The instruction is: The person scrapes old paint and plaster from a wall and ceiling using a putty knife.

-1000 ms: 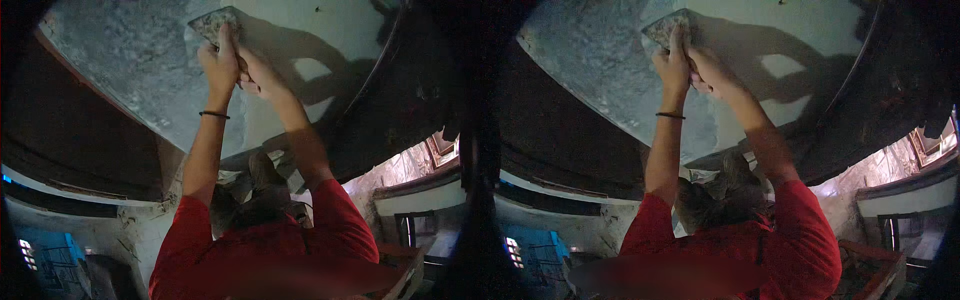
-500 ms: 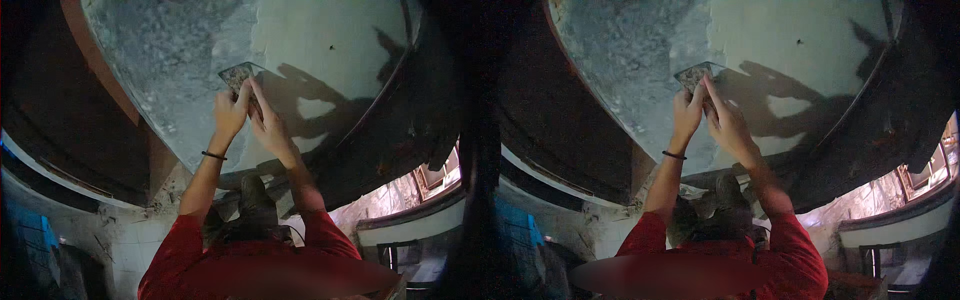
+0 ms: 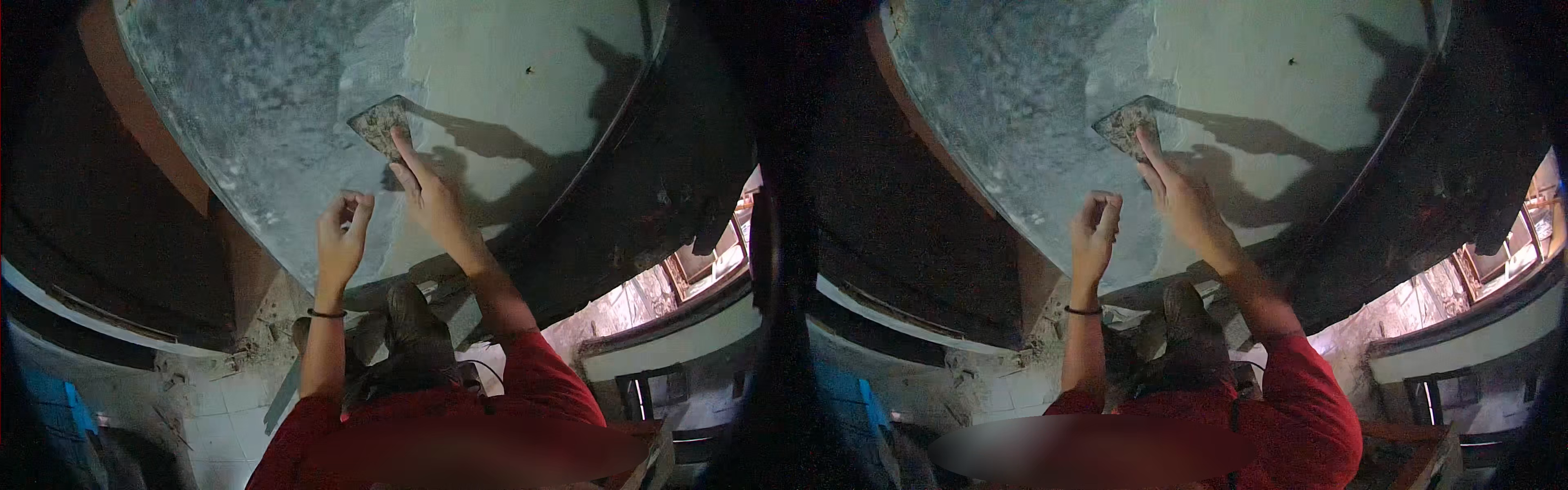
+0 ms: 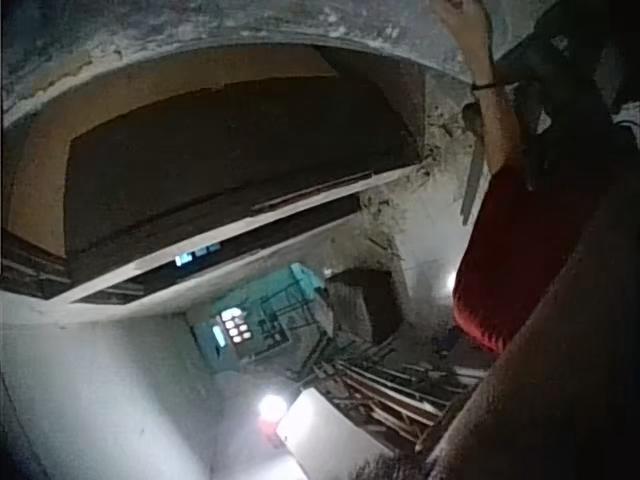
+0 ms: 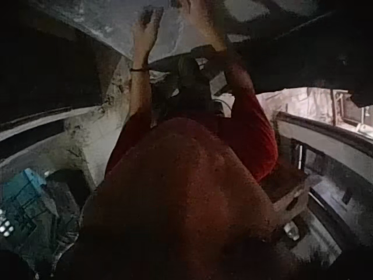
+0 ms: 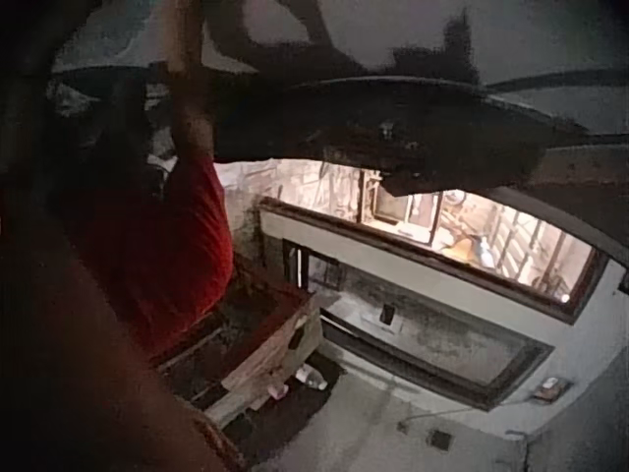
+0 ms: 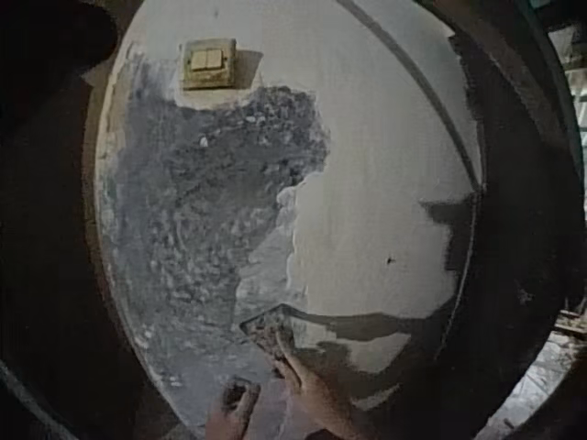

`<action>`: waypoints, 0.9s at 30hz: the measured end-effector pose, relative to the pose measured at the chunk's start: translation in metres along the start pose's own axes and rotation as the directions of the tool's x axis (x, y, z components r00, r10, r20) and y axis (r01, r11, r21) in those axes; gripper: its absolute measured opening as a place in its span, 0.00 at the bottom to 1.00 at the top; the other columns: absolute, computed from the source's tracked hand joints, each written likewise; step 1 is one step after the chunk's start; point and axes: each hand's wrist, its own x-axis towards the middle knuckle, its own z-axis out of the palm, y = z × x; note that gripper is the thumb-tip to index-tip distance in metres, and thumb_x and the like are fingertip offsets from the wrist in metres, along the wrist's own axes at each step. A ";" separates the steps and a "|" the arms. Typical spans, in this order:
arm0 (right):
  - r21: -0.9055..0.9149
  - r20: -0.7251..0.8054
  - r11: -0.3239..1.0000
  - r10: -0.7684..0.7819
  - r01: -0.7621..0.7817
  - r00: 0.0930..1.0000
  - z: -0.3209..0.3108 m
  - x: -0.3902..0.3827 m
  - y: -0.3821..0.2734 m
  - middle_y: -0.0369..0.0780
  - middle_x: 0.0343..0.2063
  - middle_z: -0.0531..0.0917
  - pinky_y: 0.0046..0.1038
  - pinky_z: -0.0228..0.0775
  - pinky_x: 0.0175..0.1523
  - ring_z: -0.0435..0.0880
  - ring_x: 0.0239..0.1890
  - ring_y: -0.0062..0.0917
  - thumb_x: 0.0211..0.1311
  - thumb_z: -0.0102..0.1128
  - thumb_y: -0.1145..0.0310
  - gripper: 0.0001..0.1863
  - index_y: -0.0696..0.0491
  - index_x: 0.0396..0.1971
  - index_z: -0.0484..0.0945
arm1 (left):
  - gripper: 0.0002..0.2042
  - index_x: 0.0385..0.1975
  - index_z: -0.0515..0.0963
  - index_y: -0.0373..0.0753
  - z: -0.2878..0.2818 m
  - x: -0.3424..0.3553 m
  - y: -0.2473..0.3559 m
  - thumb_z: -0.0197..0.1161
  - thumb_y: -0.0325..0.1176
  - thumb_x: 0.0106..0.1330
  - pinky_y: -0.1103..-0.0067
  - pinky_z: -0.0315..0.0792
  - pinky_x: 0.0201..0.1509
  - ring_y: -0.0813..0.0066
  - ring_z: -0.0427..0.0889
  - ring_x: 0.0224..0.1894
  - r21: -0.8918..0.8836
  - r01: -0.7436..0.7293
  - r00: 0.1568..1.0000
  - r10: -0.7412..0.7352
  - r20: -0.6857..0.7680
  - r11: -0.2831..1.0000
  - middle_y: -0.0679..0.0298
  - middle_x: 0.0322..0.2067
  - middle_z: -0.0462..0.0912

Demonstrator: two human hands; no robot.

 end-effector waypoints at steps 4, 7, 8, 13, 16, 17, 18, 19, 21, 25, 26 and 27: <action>0.043 -0.102 0.999 -0.004 0.009 0.995 -0.002 0.020 0.000 0.52 0.26 0.77 0.37 0.71 0.33 0.79 0.27 0.44 0.65 0.56 0.70 0.31 0.43 0.67 0.59 | 0.13 0.32 0.75 0.39 -0.002 -0.012 -0.009 0.58 0.43 0.68 0.85 0.60 0.22 0.88 0.66 0.21 -0.049 0.033 0.999 -0.033 0.004 0.998 0.74 0.19 0.70; -0.033 -0.034 0.999 0.005 -0.006 0.999 0.006 0.006 -0.008 0.53 0.26 0.77 0.38 0.70 0.32 0.79 0.27 0.46 0.65 0.56 0.70 0.31 0.43 0.67 0.59 | 0.12 0.32 0.74 0.40 -0.003 -0.014 -0.009 0.59 0.43 0.68 0.85 0.60 0.22 0.88 0.66 0.21 -0.074 -0.005 1.000 0.005 -0.003 0.997 0.74 0.19 0.69; -0.058 0.035 0.998 0.003 -0.001 0.999 0.007 0.005 -0.009 0.53 0.26 0.77 0.39 0.70 0.33 0.79 0.28 0.47 0.65 0.56 0.70 0.30 0.43 0.66 0.59 | 0.12 0.32 0.74 0.40 -0.004 -0.017 -0.007 0.59 0.43 0.68 0.85 0.60 0.22 0.88 0.66 0.21 -0.075 0.034 0.999 -0.034 0.000 0.997 0.74 0.19 0.69; -0.011 0.004 0.988 0.156 -0.156 0.988 -0.008 0.030 -0.020 0.53 0.40 0.80 0.27 0.72 0.38 0.81 0.31 0.42 0.66 0.54 0.70 0.29 0.40 0.67 0.60 | 0.12 0.31 0.74 0.40 -0.002 -0.024 -0.003 0.59 0.42 0.68 0.85 0.59 0.22 0.87 0.65 0.21 -0.088 0.050 0.999 -0.049 0.013 0.995 0.74 0.19 0.69; 0.073 -0.052 0.997 0.044 -0.040 0.998 -0.001 0.023 -0.015 0.53 0.32 0.79 0.31 0.71 0.35 0.79 0.29 0.45 0.65 0.56 0.71 0.31 0.43 0.67 0.58 | 0.11 0.31 0.74 0.40 -0.003 -0.029 0.000 0.59 0.41 0.68 0.85 0.59 0.22 0.88 0.65 0.21 -0.110 0.072 0.997 -0.073 -0.009 0.991 0.74 0.19 0.69; 0.094 -0.042 0.996 0.000 0.003 0.999 0.000 0.023 -0.013 0.54 0.26 0.78 0.34 0.71 0.34 0.79 0.28 0.48 0.63 0.58 0.71 0.33 0.46 0.67 0.57 | 0.12 0.31 0.74 0.38 -0.003 -0.030 0.001 0.59 0.41 0.68 0.85 0.59 0.25 0.88 0.64 0.22 -0.120 0.099 0.995 -0.100 -0.001 0.988 0.74 0.20 0.70; 0.096 -0.044 0.995 -0.004 0.008 0.999 -0.003 0.026 -0.009 0.54 0.26 0.78 0.34 0.71 0.34 0.79 0.28 0.48 0.63 0.58 0.71 0.33 0.46 0.67 0.57 | 0.12 0.30 0.74 0.37 -0.002 -0.030 0.002 0.60 0.40 0.68 0.84 0.59 0.27 0.88 0.64 0.23 -0.131 0.126 0.992 -0.126 0.007 0.983 0.75 0.20 0.70; 0.054 0.034 0.992 0.115 -0.116 0.993 -0.012 0.033 -0.021 0.53 0.34 0.79 0.30 0.71 0.35 0.82 0.33 0.43 0.65 0.55 0.71 0.32 0.42 0.68 0.57 | 0.13 0.32 0.75 0.36 -0.006 -0.030 0.000 0.59 0.41 0.68 0.84 0.61 0.28 0.87 0.66 0.25 -0.107 0.147 0.989 -0.146 0.021 0.983 0.73 0.22 0.72; 0.052 -0.055 0.998 0.043 -0.040 0.998 -0.006 0.036 -0.021 0.50 0.41 0.82 0.22 0.71 0.38 0.85 0.42 0.30 0.67 0.52 0.71 0.31 0.39 0.68 0.56 | 0.14 0.33 0.75 0.34 -0.007 -0.020 0.001 0.59 0.42 0.68 0.83 0.63 0.29 0.85 0.68 0.26 -0.063 0.102 0.995 -0.102 0.011 0.993 0.72 0.23 0.74; 0.138 0.037 0.980 0.137 -0.141 0.990 0.004 0.015 -0.017 0.54 0.28 0.79 0.34 0.71 0.32 0.81 0.28 0.46 0.66 0.54 0.67 0.29 0.46 0.66 0.59 | 0.20 0.32 0.76 0.29 0.012 0.038 0.036 0.58 0.45 0.67 0.79 0.65 0.28 0.80 0.72 0.26 -0.022 -0.125 0.991 0.123 -0.059 0.992 0.61 0.23 0.79; 0.139 0.043 0.981 0.132 -0.137 0.990 0.001 0.018 -0.014 0.54 0.28 0.79 0.34 0.71 0.32 0.81 0.28 0.46 0.66 0.54 0.67 0.29 0.46 0.66 0.59 | 0.21 0.28 0.76 0.28 0.017 0.057 0.040 0.58 0.45 0.67 0.78 0.65 0.27 0.80 0.72 0.24 -0.009 -0.200 0.978 0.199 -0.066 0.980 0.59 0.21 0.78; 0.116 0.022 0.982 0.146 -0.147 0.989 -0.003 0.023 -0.018 0.54 0.29 0.79 0.36 0.71 0.32 0.81 0.29 0.48 0.66 0.54 0.66 0.27 0.47 0.65 0.61 | 0.21 0.28 0.76 0.28 0.017 0.072 0.046 0.58 0.45 0.67 0.78 0.65 0.27 0.80 0.72 0.24 -0.001 -0.199 0.977 0.198 -0.077 0.980 0.59 0.21 0.78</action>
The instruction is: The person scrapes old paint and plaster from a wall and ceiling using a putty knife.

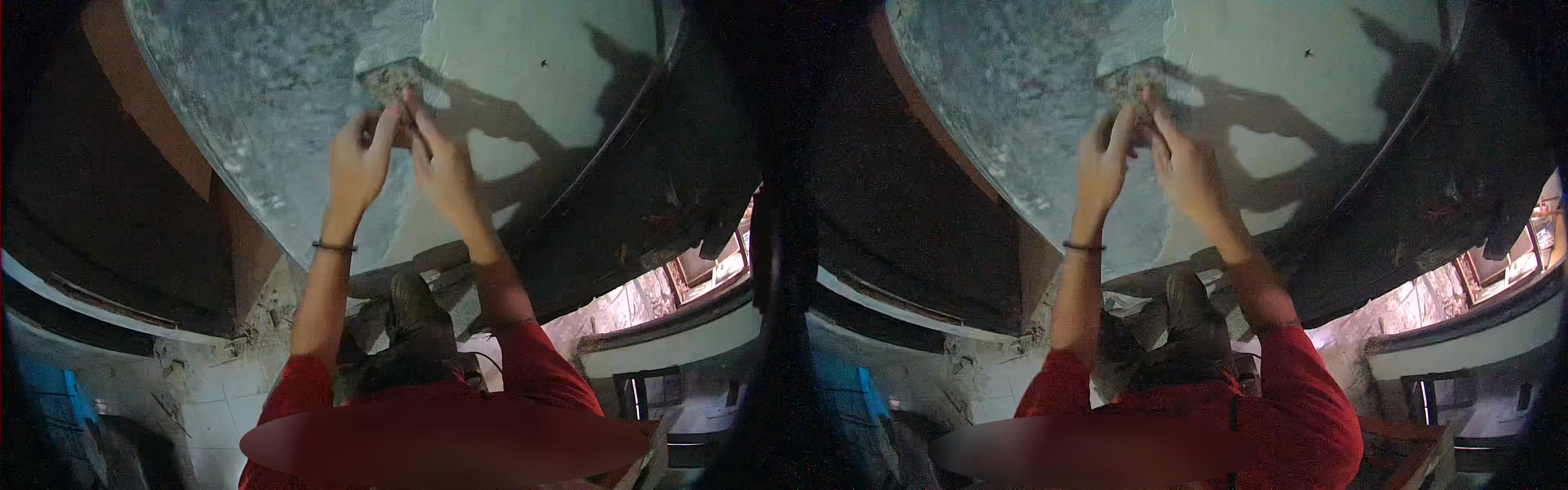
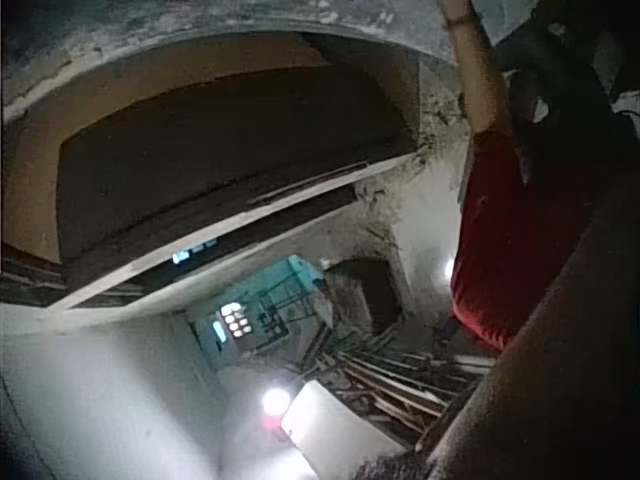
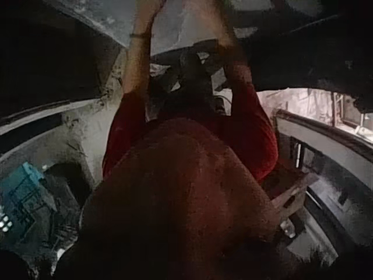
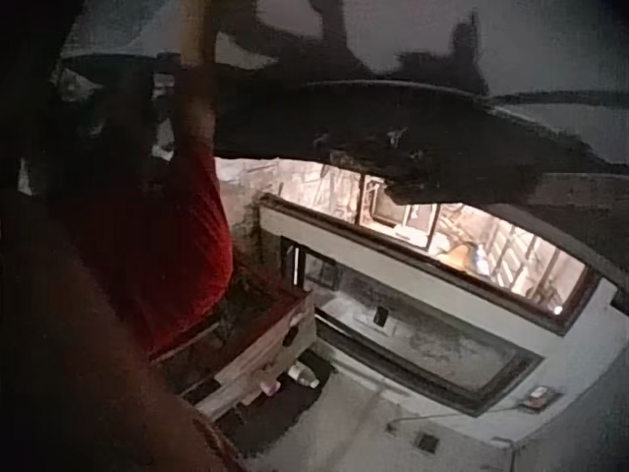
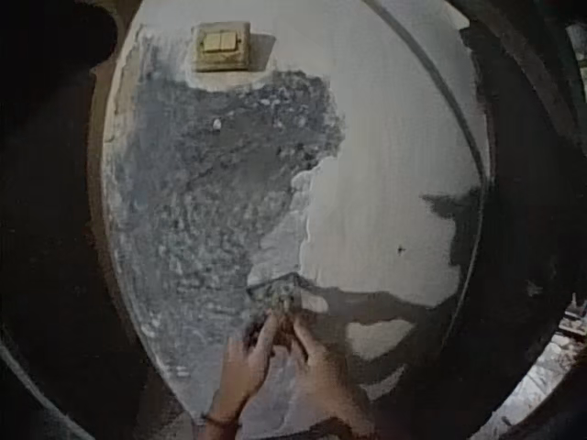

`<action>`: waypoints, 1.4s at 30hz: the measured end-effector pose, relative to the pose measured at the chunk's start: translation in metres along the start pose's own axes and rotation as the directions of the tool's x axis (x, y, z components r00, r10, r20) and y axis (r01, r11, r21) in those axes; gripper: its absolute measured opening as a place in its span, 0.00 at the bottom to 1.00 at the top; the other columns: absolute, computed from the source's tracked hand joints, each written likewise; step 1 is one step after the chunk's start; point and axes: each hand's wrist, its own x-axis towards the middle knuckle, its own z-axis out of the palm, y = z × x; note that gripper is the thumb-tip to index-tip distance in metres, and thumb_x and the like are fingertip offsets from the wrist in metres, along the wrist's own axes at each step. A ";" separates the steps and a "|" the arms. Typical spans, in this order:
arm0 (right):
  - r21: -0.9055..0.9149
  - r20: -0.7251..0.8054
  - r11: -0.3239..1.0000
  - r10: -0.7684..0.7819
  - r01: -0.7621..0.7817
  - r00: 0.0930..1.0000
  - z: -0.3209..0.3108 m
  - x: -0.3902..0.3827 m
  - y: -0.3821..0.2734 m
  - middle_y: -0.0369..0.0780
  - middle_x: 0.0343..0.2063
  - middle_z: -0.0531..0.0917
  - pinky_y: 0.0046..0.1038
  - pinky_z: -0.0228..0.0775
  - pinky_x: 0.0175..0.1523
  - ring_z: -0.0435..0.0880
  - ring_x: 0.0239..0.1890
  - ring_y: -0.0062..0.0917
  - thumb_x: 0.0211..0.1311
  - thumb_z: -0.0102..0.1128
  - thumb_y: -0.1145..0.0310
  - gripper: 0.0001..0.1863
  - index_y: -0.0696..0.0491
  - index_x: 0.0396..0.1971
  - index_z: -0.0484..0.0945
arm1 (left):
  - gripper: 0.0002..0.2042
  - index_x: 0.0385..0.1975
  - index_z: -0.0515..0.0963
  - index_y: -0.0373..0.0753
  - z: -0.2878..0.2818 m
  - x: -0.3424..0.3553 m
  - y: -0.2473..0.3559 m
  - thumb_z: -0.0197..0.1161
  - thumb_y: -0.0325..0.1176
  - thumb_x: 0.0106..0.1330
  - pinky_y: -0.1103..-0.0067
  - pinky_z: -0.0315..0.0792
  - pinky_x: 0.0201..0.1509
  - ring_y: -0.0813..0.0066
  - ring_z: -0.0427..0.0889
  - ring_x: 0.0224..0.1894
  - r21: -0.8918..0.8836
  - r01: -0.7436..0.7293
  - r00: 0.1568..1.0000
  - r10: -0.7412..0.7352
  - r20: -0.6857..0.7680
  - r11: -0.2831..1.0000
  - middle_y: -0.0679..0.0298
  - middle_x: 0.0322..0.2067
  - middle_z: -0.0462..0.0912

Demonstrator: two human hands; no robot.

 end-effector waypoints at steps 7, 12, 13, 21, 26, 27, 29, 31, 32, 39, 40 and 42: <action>-0.036 -0.065 0.996 -0.079 0.077 0.995 0.012 -0.007 0.011 0.57 0.28 0.77 0.42 0.69 0.32 0.78 0.31 0.53 0.64 0.51 0.70 0.21 0.55 0.57 0.67 | 0.22 0.17 0.74 0.29 0.028 0.029 -0.008 0.58 0.42 0.66 0.73 0.61 0.21 0.75 0.66 0.15 0.108 -0.043 0.994 0.053 -0.097 0.993 0.57 0.11 0.71; 0.029 0.056 0.984 0.177 -0.178 0.983 -0.011 0.002 -0.016 0.58 0.37 0.78 0.39 0.71 0.45 0.78 0.42 0.54 0.65 0.49 0.71 0.20 0.57 0.56 0.68 | 0.17 0.22 0.74 0.30 0.030 0.034 0.013 0.58 0.39 0.65 0.69 0.66 0.25 0.62 0.76 0.20 0.251 -0.214 0.970 0.236 -0.064 0.944 0.51 0.20 0.79; 0.035 0.051 0.983 0.181 -0.182 0.982 -0.006 -0.005 -0.011 0.58 0.37 0.78 0.39 0.71 0.45 0.78 0.42 0.54 0.65 0.49 0.71 0.20 0.57 0.56 0.68 | 0.16 0.24 0.75 0.30 0.028 0.030 0.013 0.58 0.40 0.65 0.68 0.68 0.28 0.60 0.79 0.23 0.253 -0.163 0.978 0.189 -0.083 0.954 0.48 0.23 0.80; 0.068 -0.042 0.994 0.090 -0.087 0.995 -0.004 -0.004 -0.006 0.56 0.31 0.78 0.39 0.70 0.38 0.77 0.37 0.54 0.65 0.49 0.72 0.13 0.58 0.48 0.70 | 0.11 0.36 0.76 0.30 0.030 0.038 0.025 0.57 0.34 0.66 0.75 0.68 0.34 0.74 0.70 0.27 0.204 -0.018 0.997 0.001 0.081 0.979 0.62 0.25 0.77; 0.088 -0.090 0.993 -0.067 0.075 0.994 0.012 -0.010 0.014 0.55 0.29 0.78 0.39 0.71 0.35 0.78 0.34 0.54 0.63 0.51 0.74 0.22 0.55 0.58 0.65 | 0.19 0.17 0.71 0.30 0.027 0.030 -0.014 0.58 0.38 0.66 0.73 0.62 0.20 0.74 0.67 0.14 0.334 -0.302 0.946 0.324 -0.012 0.893 0.60 0.12 0.72; 0.089 -0.058 0.995 -0.042 0.047 0.997 0.010 -0.008 0.014 0.55 0.28 0.78 0.38 0.71 0.35 0.79 0.34 0.54 0.63 0.51 0.74 0.25 0.55 0.61 0.64 | 0.19 0.16 0.71 0.30 0.029 0.038 -0.016 0.58 0.38 0.66 0.73 0.62 0.21 0.74 0.67 0.15 0.271 -0.290 0.951 0.308 -0.027 0.918 0.60 0.13 0.72; 0.034 0.031 0.997 0.067 -0.068 0.997 0.006 -0.017 0.010 0.54 0.29 0.79 0.34 0.72 0.36 0.82 0.33 0.49 0.62 0.51 0.75 0.25 0.56 0.61 0.64 | 0.20 0.16 0.71 0.30 0.035 0.039 -0.013 0.58 0.38 0.67 0.73 0.62 0.21 0.75 0.68 0.16 0.131 -0.239 0.968 0.247 -0.044 0.962 0.60 0.13 0.72; 0.036 -0.064 0.997 -0.069 0.072 0.996 0.008 -0.019 0.015 0.52 0.30 0.80 0.32 0.72 0.36 0.82 0.32 0.43 0.62 0.52 0.76 0.23 0.57 0.58 0.66 | 0.20 0.16 0.71 0.30 0.039 0.032 -0.012 0.58 0.39 0.67 0.72 0.63 0.21 0.74 0.68 0.16 0.075 -0.235 0.970 0.239 -0.045 0.969 0.60 0.12 0.72; 0.036 -0.075 0.996 -0.073 0.076 0.994 0.008 -0.015 0.018 0.52 0.30 0.80 0.32 0.72 0.36 0.82 0.32 0.43 0.62 0.52 0.76 0.23 0.57 0.58 0.66 | 0.20 0.16 0.71 0.30 0.043 0.032 -0.012 0.57 0.38 0.67 0.72 0.62 0.21 0.74 0.68 0.14 0.099 -0.258 0.960 0.266 -0.088 0.961 0.61 0.11 0.71; -0.021 -0.057 0.991 -0.137 0.136 0.989 0.000 -0.020 0.035 0.51 0.29 0.79 0.38 0.71 0.35 0.81 0.30 0.43 0.60 0.55 0.76 0.18 0.61 0.51 0.69 | 0.17 0.20 0.75 0.30 0.051 0.025 -0.013 0.57 0.37 0.68 0.73 0.65 0.24 0.75 0.70 0.18 0.090 -0.171 0.983 0.176 -0.044 0.981 0.63 0.15 0.75; -0.060 -0.030 0.984 -0.168 0.166 0.985 -0.001 -0.020 0.035 0.50 0.31 0.79 0.36 0.72 0.38 0.81 0.31 0.41 0.61 0.54 0.76 0.21 0.60 0.54 0.68 | 0.17 0.21 0.75 0.29 0.058 0.023 -0.014 0.57 0.37 0.68 0.73 0.66 0.26 0.75 0.71 0.19 0.040 -0.185 0.972 0.189 -0.137 0.982 0.63 0.17 0.76; -0.069 -0.003 0.985 -0.156 0.156 0.988 -0.005 -0.014 0.035 0.50 0.30 0.79 0.36 0.72 0.38 0.80 0.31 0.41 0.60 0.55 0.76 0.21 0.60 0.54 0.68 | 0.16 0.23 0.76 0.29 0.057 0.026 -0.016 0.57 0.37 0.68 0.75 0.66 0.28 0.75 0.71 0.22 -0.044 -0.127 0.976 0.117 -0.183 0.991 0.64 0.19 0.77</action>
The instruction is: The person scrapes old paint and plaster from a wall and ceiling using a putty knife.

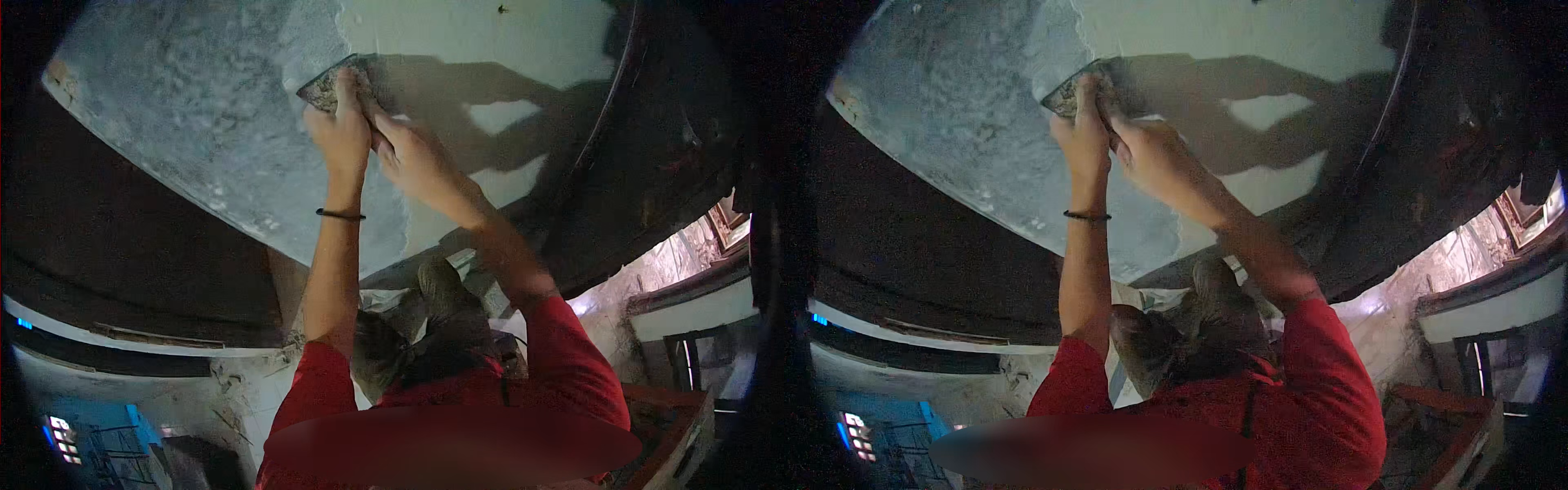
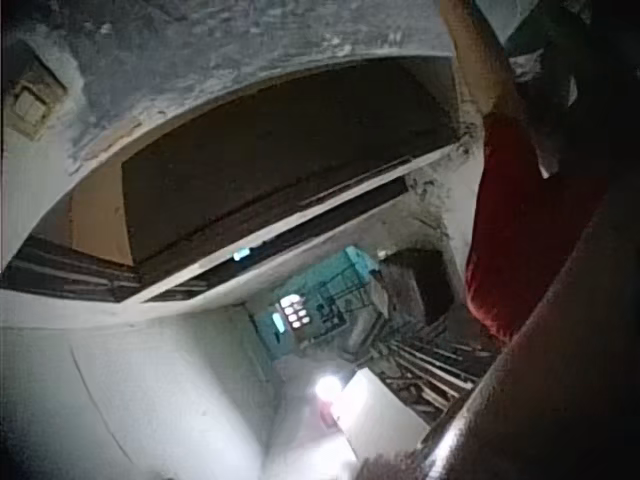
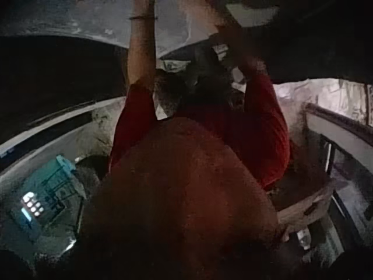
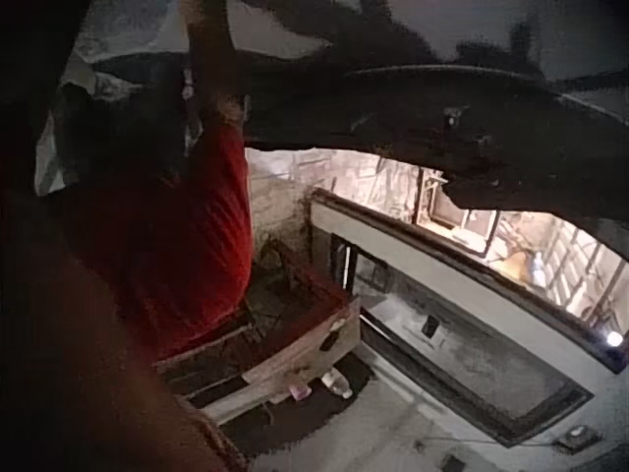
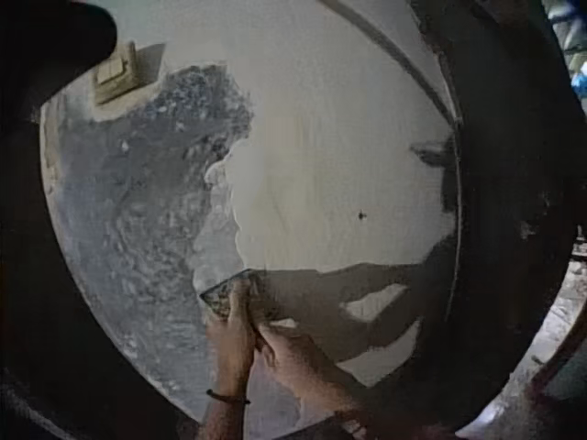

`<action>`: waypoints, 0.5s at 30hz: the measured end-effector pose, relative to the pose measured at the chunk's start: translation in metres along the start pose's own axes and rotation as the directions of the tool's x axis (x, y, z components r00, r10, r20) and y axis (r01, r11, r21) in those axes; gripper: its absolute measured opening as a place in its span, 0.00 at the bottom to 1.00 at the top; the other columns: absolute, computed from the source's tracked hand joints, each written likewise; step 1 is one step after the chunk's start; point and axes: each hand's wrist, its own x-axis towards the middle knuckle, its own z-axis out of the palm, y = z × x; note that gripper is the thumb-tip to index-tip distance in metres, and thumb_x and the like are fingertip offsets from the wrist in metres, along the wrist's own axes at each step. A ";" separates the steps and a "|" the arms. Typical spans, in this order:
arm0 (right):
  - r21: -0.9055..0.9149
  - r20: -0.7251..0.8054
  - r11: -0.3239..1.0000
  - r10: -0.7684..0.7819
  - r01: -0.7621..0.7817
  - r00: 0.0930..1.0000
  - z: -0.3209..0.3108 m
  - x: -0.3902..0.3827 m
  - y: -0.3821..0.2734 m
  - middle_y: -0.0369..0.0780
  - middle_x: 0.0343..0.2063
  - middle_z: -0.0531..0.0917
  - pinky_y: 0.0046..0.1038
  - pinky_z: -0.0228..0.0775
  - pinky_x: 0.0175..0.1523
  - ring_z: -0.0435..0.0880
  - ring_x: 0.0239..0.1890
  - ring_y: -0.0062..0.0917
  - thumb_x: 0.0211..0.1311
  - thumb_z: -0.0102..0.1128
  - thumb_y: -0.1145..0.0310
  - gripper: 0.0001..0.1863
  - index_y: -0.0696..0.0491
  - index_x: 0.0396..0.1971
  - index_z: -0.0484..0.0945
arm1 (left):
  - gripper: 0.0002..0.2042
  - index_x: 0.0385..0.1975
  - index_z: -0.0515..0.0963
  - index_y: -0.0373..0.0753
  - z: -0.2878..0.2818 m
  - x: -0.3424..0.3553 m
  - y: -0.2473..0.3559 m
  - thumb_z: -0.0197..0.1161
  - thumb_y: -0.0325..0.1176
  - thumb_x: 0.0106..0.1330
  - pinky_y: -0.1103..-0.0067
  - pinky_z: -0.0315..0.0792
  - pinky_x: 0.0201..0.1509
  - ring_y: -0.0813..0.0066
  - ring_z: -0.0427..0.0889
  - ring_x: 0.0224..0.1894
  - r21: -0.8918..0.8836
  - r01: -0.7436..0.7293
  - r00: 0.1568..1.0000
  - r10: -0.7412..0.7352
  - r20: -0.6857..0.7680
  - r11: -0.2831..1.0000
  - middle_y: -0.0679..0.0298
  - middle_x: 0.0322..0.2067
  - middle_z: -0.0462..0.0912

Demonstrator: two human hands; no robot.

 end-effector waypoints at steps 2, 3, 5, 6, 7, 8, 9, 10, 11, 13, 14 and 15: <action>-0.009 0.055 0.999 0.051 -0.051 0.997 -0.008 -0.009 -0.002 0.50 0.30 0.79 0.35 0.72 0.37 0.80 0.30 0.41 0.60 0.55 0.76 0.20 0.60 0.53 0.68 | 0.16 0.23 0.75 0.29 0.005 -0.009 0.005 0.58 0.38 0.68 0.75 0.66 0.28 0.76 0.70 0.21 -0.016 0.023 1.000 -0.023 -0.012 1.000 0.65 0.19 0.76; 0.012 0.090 0.998 0.067 -0.069 0.994 -0.012 -0.012 0.001 0.50 0.29 0.79 0.36 0.72 0.37 0.80 0.31 0.42 0.60 0.55 0.76 0.21 0.60 0.53 0.68 | 0.17 0.23 0.75 0.30 0.008 -0.013 0.007 0.59 0.38 0.67 0.75 0.66 0.27 0.76 0.70 0.21 -0.034 0.035 0.999 -0.036 -0.028 0.999 0.66 0.18 0.76; 0.039 0.103 0.998 0.048 -0.052 0.993 -0.012 0.000 0.003 0.51 0.29 0.78 0.37 0.72 0.37 0.80 0.31 0.43 0.60 0.56 0.76 0.21 0.60 0.54 0.68 | 0.17 0.23 0.75 0.30 0.005 -0.006 0.001 0.59 0.40 0.67 0.76 0.66 0.27 0.76 0.70 0.21 -0.050 -0.050 0.998 0.049 -0.030 0.998 0.65 0.18 0.75; 0.035 0.070 0.999 0.016 -0.019 0.997 -0.012 0.007 0.002 0.50 0.26 0.78 0.38 0.71 0.36 0.80 0.30 0.43 0.59 0.56 0.74 0.16 0.60 0.47 0.69 | 0.18 0.23 0.75 0.30 0.004 -0.003 -0.001 0.59 0.40 0.67 0.76 0.66 0.27 0.77 0.70 0.21 -0.029 -0.013 0.999 0.011 -0.038 1.000 0.65 0.18 0.75; 0.029 0.049 1.000 0.002 -0.004 0.999 -0.014 0.004 0.000 0.50 0.23 0.78 0.40 0.71 0.35 0.80 0.29 0.44 0.59 0.57 0.72 0.11 0.60 0.40 0.71 | 0.18 0.22 0.75 0.30 0.006 -0.008 0.004 0.59 0.41 0.67 0.76 0.66 0.27 0.77 0.70 0.21 -0.008 0.047 0.998 -0.048 -0.045 0.999 0.65 0.18 0.75; 0.033 0.055 0.999 0.010 -0.012 0.998 -0.013 0.003 0.003 0.50 0.23 0.78 0.40 0.71 0.35 0.80 0.29 0.44 0.59 0.57 0.72 0.11 0.60 0.40 0.71 | 0.18 0.22 0.75 0.31 0.009 -0.011 0.005 0.58 0.41 0.68 0.77 0.66 0.26 0.79 0.70 0.21 -0.110 0.063 0.997 -0.068 -0.042 0.992 0.65 0.18 0.75; 0.044 0.003 0.999 -0.025 0.025 1.000 -0.012 0.004 0.008 0.50 0.24 0.78 0.40 0.71 0.35 0.80 0.29 0.44 0.59 0.57 0.72 0.12 0.60 0.41 0.71 | 0.18 0.22 0.75 0.31 0.013 -0.013 0.000 0.58 0.41 0.68 0.77 0.66 0.26 0.79 0.70 0.21 -0.106 0.072 0.996 -0.077 -0.042 0.992 0.65 0.18 0.75; 0.050 -0.058 0.996 -0.070 0.073 0.996 -0.010 0.008 0.012 0.51 0.25 0.78 0.40 0.71 0.35 0.81 0.30 0.45 0.59 0.57 0.73 0.12 0.60 0.41 0.71 | 0.18 0.21 0.75 0.32 0.018 -0.010 -0.001 0.58 0.41 0.68 0.77 0.65 0.26 0.79 0.69 0.21 -0.092 -0.011 0.996 0.002 -0.094 0.996 0.66 0.18 0.75; 0.051 -0.062 0.996 -0.075 0.078 0.995 -0.010 0.007 0.013 0.51 0.25 0.78 0.40 0.71 0.35 0.81 0.30 0.45 0.59 0.57 0.73 0.12 0.60 0.41 0.71 | 0.18 0.20 0.75 0.32 0.020 -0.007 -0.002 0.58 0.40 0.68 0.77 0.64 0.25 0.79 0.68 0.20 -0.075 -0.094 0.986 0.082 -0.146 0.993 0.66 0.17 0.75; 0.025 0.044 0.998 -0.055 0.054 0.998 -0.012 0.003 0.013 0.50 0.28 0.79 0.40 0.72 0.36 0.81 0.32 0.45 0.58 0.57 0.74 0.13 0.60 0.43 0.71 | 0.19 0.20 0.74 0.32 0.013 -0.012 -0.001 0.57 0.40 0.69 0.76 0.64 0.25 0.79 0.68 0.20 -0.027 0.021 0.999 -0.022 -0.042 0.999 0.67 0.18 0.75; 0.027 0.044 0.998 -0.057 0.056 0.997 -0.012 0.005 0.013 0.50 0.28 0.79 0.40 0.72 0.36 0.81 0.32 0.45 0.58 0.57 0.74 0.13 0.60 0.43 0.71 | 0.19 0.19 0.73 0.32 0.014 -0.011 0.000 0.56 0.40 0.69 0.76 0.64 0.25 0.80 0.68 0.20 -0.062 0.008 0.997 -0.012 -0.070 0.998 0.67 0.18 0.75; 0.026 0.060 0.999 -0.025 0.023 0.998 -0.013 0.010 0.012 0.50 0.29 0.80 0.40 0.73 0.38 0.81 0.34 0.45 0.58 0.57 0.74 0.14 0.60 0.44 0.71 | 0.19 0.19 0.73 0.32 0.015 -0.009 0.000 0.56 0.40 0.70 0.76 0.64 0.25 0.80 0.68 0.20 -0.097 -0.007 0.995 -0.002 -0.098 0.995 0.67 0.18 0.75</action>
